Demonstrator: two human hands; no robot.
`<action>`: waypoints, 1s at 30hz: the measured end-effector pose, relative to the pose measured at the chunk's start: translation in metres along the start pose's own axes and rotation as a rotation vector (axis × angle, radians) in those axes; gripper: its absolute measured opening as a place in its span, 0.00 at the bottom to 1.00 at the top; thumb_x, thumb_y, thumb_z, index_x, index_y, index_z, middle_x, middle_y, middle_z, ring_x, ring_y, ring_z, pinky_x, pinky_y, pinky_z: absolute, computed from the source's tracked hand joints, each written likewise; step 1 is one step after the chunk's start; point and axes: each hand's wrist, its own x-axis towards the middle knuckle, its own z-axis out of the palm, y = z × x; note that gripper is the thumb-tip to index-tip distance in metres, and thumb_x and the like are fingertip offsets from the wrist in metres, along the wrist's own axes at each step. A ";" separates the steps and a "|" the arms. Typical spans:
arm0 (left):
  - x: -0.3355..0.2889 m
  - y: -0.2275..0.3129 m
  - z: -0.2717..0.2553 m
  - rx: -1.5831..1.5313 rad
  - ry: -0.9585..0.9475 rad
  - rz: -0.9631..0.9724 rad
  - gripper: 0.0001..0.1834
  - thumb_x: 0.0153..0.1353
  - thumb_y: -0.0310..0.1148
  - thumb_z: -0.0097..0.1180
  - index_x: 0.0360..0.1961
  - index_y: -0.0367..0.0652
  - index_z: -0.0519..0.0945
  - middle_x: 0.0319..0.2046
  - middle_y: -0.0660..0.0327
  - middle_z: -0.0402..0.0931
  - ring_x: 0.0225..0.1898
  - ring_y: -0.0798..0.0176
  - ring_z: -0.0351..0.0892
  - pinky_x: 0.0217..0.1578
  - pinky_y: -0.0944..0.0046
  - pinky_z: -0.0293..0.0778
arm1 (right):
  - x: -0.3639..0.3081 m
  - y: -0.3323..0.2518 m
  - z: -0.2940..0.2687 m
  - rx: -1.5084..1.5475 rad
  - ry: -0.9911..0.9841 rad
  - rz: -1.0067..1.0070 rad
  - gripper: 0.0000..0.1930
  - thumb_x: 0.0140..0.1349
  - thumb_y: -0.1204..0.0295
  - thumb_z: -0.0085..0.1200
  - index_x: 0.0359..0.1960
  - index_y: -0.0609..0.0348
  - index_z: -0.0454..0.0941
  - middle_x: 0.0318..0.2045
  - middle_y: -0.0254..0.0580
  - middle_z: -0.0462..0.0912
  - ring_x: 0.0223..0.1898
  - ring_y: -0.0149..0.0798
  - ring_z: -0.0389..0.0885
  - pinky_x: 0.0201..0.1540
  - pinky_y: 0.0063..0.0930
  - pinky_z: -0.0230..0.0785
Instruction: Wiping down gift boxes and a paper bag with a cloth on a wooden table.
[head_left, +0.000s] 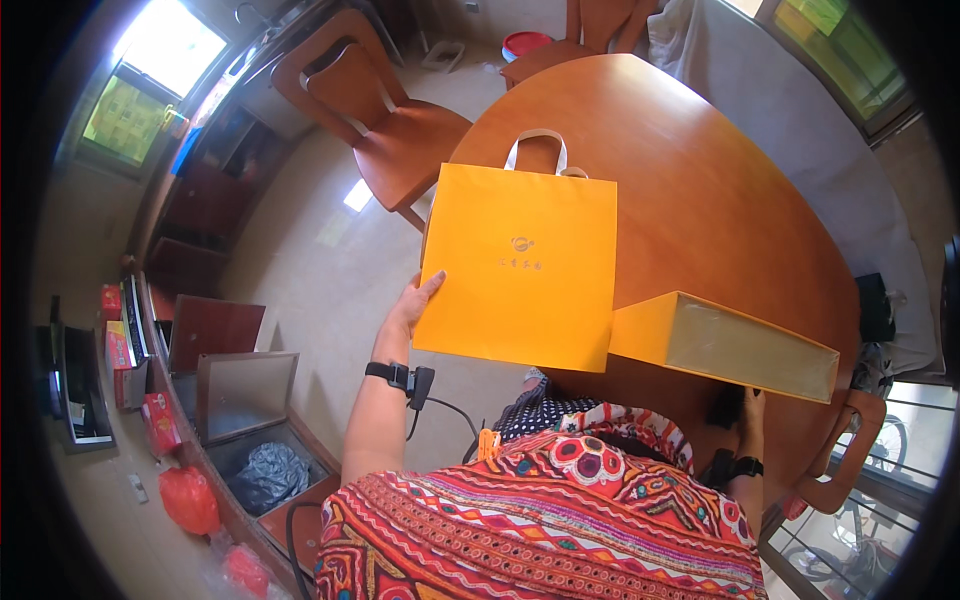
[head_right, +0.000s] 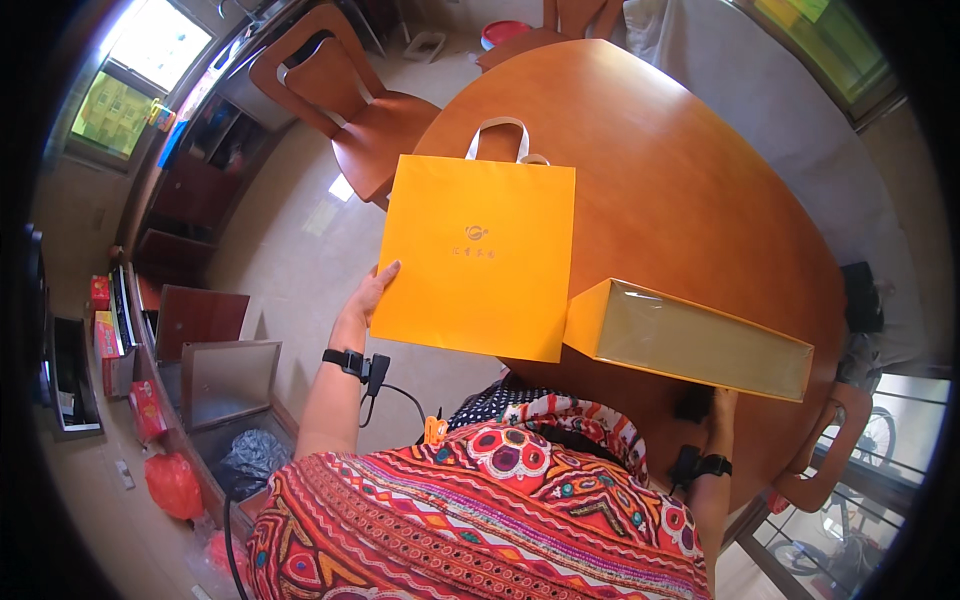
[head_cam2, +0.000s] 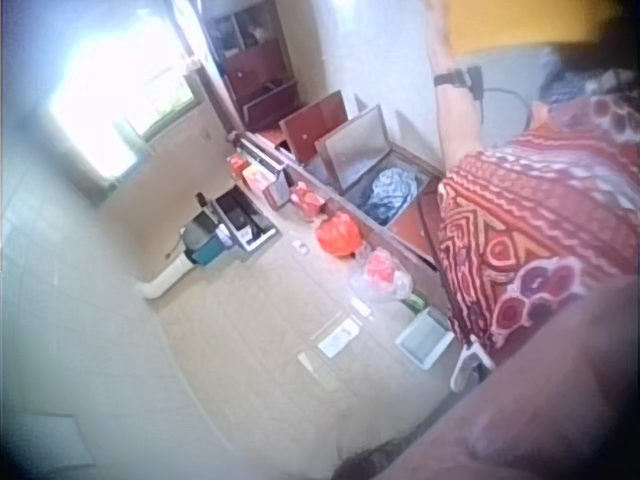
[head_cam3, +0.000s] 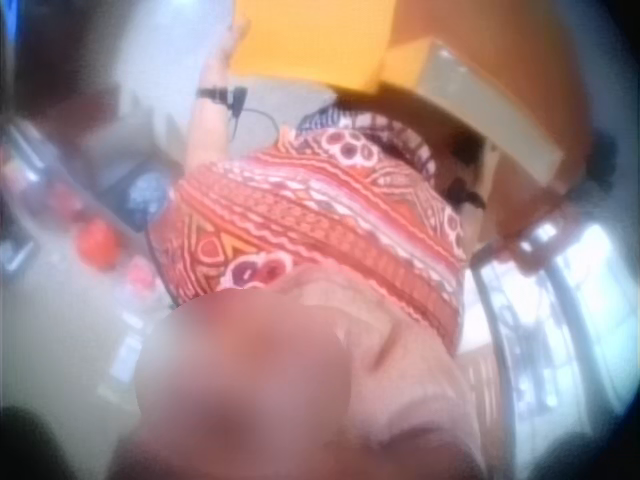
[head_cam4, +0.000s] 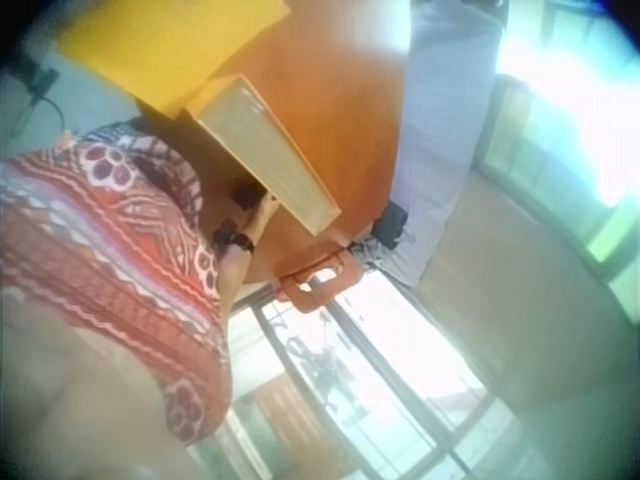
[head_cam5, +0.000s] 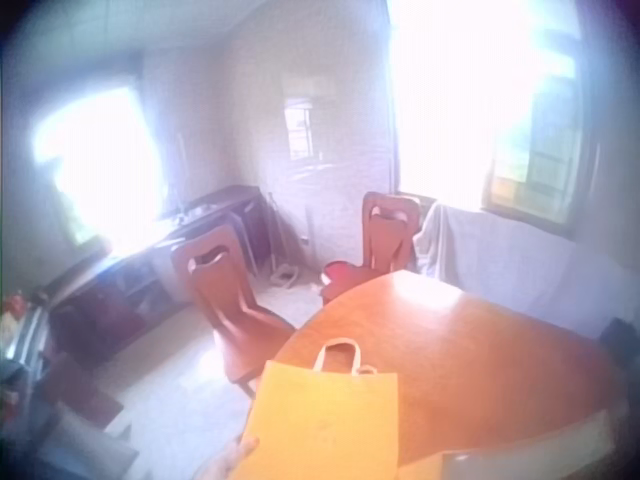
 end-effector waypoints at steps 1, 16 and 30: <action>-0.007 0.007 0.002 0.003 -0.005 0.001 0.39 0.62 0.45 0.62 0.66 0.35 0.60 0.55 0.49 0.74 0.54 0.55 0.77 0.50 0.60 0.76 | 0.002 0.005 -0.004 0.005 -0.014 -0.051 0.35 0.67 0.53 0.54 0.66 0.66 0.61 0.62 0.51 0.69 0.61 0.46 0.69 0.61 0.35 0.62; -0.057 0.050 0.024 -0.172 -0.068 0.362 0.28 0.63 0.42 0.63 0.58 0.37 0.72 0.49 0.59 0.77 0.50 0.63 0.77 0.49 0.65 0.75 | -0.014 -0.024 -0.012 0.091 0.019 -0.064 0.29 0.66 0.57 0.56 0.60 0.68 0.69 0.52 0.45 0.77 0.51 0.40 0.75 0.54 0.31 0.66; -0.021 -0.008 0.092 0.079 -0.043 0.807 0.39 0.58 0.24 0.64 0.65 0.46 0.55 0.60 0.61 0.62 0.61 0.62 0.64 0.62 0.61 0.63 | -0.013 -0.053 -0.012 0.003 -0.040 0.010 0.38 0.66 0.51 0.53 0.69 0.64 0.58 0.65 0.55 0.67 0.63 0.49 0.67 0.63 0.38 0.60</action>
